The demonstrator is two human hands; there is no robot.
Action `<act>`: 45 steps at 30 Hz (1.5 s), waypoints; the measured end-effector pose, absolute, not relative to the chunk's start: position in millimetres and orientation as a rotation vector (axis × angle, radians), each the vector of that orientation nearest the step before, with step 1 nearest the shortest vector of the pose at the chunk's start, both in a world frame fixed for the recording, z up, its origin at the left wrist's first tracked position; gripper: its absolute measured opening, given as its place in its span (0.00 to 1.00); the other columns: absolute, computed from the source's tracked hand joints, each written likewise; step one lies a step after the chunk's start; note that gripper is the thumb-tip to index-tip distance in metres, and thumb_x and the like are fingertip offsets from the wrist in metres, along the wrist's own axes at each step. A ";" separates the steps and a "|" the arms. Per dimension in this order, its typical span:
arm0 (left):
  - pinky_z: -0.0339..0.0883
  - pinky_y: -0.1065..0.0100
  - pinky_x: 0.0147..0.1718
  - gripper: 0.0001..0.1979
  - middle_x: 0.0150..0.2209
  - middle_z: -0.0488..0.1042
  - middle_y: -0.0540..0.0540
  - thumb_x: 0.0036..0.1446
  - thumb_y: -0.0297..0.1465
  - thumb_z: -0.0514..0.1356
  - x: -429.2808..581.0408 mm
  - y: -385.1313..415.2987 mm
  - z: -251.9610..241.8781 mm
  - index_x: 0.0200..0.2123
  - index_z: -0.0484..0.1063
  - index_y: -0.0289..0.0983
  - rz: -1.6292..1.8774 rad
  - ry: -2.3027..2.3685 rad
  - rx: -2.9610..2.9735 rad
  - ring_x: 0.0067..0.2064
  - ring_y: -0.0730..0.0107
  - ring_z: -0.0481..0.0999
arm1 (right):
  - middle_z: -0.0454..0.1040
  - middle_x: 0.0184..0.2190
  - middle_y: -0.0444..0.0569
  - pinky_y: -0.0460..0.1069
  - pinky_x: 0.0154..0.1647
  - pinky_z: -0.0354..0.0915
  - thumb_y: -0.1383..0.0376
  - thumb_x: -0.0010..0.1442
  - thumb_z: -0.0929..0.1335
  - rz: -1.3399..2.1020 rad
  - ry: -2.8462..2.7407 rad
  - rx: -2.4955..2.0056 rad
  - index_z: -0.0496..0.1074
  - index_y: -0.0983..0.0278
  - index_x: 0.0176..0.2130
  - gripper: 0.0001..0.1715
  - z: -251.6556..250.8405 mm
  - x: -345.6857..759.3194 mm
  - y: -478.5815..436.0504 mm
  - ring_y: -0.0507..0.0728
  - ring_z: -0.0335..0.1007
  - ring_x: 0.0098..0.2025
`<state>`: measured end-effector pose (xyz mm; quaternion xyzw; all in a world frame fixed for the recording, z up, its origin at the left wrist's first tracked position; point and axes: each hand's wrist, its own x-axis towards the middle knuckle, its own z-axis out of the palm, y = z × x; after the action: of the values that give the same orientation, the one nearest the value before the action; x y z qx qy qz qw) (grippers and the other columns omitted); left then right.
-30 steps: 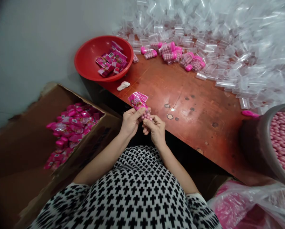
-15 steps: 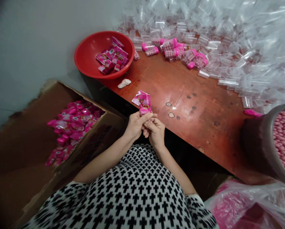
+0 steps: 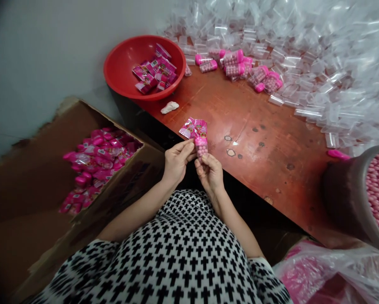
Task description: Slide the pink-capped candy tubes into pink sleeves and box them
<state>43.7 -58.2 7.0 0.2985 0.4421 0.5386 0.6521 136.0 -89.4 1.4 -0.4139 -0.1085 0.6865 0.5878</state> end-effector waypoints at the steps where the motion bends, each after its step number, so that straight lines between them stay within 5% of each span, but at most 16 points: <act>1: 0.71 0.66 0.40 0.15 0.36 0.79 0.47 0.47 0.38 0.66 42.8 -57.8 6.4 0.38 0.79 0.38 1.233 1.056 0.748 0.35 0.69 0.78 | 0.68 0.15 0.39 0.38 0.08 0.45 0.62 0.43 0.70 1.609 -0.253 -0.961 0.66 0.64 0.24 0.10 2.0 136.3 -89.1 0.42 0.47 0.11; 12: 0.63 0.69 0.37 0.03 0.28 0.77 0.48 0.48 0.31 0.65 27.3 -50.3 21.3 0.28 0.80 0.42 1.258 1.325 1.342 0.31 0.70 0.73 | 0.67 0.16 0.38 0.39 0.08 0.39 0.60 0.43 0.70 1.653 -0.303 -0.997 0.69 0.64 0.27 0.11 -2.7 137.9 -88.9 0.41 0.43 0.11; 21: 0.62 0.69 0.41 0.05 0.31 0.77 0.47 0.52 0.29 0.60 25.9 -45.6 19.6 0.28 0.78 0.40 1.199 1.279 1.540 0.34 0.68 0.73 | 0.67 0.15 0.39 0.39 0.07 0.38 0.61 0.42 0.70 1.672 -0.286 -0.999 0.65 0.63 0.23 0.10 -2.1 137.6 -87.6 0.41 0.42 0.10; 45: 0.65 0.75 0.30 0.05 0.25 0.75 0.50 0.55 0.24 0.57 25.7 -38.0 5.4 0.27 0.71 0.35 1.467 1.280 2.136 0.26 0.77 0.72 | 0.69 0.17 0.41 0.36 0.08 0.46 0.67 0.49 0.68 1.576 -0.080 -0.957 0.66 0.65 0.23 0.07 -1.3 129.1 -88.3 0.41 0.50 0.12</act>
<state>25.7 -38.0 5.4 0.7332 0.4394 0.5035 0.1257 129.1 -88.3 -1.3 -0.4134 -0.0345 0.6810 0.6034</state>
